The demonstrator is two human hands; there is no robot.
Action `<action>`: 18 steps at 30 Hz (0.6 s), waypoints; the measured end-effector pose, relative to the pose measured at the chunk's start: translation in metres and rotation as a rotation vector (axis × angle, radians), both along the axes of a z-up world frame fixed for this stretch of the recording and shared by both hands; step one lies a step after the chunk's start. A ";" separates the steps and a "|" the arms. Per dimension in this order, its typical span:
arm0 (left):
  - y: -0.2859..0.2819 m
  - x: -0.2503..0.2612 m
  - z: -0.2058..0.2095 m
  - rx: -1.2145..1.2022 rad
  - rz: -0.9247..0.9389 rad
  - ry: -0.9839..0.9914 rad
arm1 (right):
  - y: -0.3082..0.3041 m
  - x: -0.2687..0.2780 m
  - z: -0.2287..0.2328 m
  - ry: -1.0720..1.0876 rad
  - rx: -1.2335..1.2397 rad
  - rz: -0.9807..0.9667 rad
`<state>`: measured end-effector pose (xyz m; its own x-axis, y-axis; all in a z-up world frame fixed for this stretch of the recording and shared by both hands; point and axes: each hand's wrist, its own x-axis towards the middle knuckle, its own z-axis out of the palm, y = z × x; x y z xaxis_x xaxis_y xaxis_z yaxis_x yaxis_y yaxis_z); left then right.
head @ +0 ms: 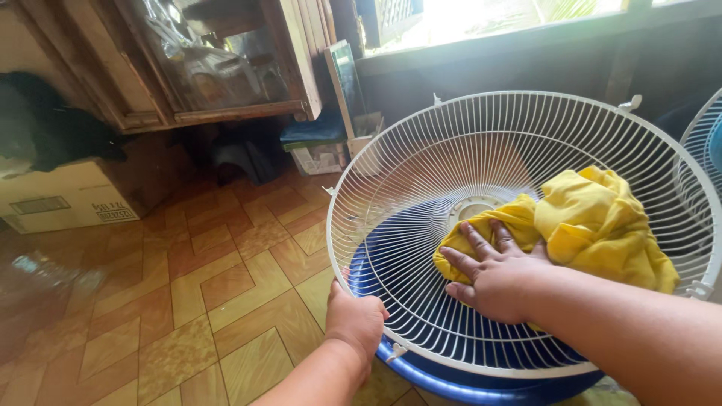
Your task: The person wets a yellow cloth in a blue basin and wipes the metal fan cage and the blue fan blades. The person repeatedly dips the cloth in water and wrings it out while cleaning the fan components.
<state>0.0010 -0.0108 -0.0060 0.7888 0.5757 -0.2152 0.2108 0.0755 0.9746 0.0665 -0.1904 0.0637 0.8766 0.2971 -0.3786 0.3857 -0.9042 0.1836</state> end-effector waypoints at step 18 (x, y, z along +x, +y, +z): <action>0.007 0.015 -0.029 0.240 0.050 -0.090 | 0.006 -0.008 -0.009 0.130 0.053 0.152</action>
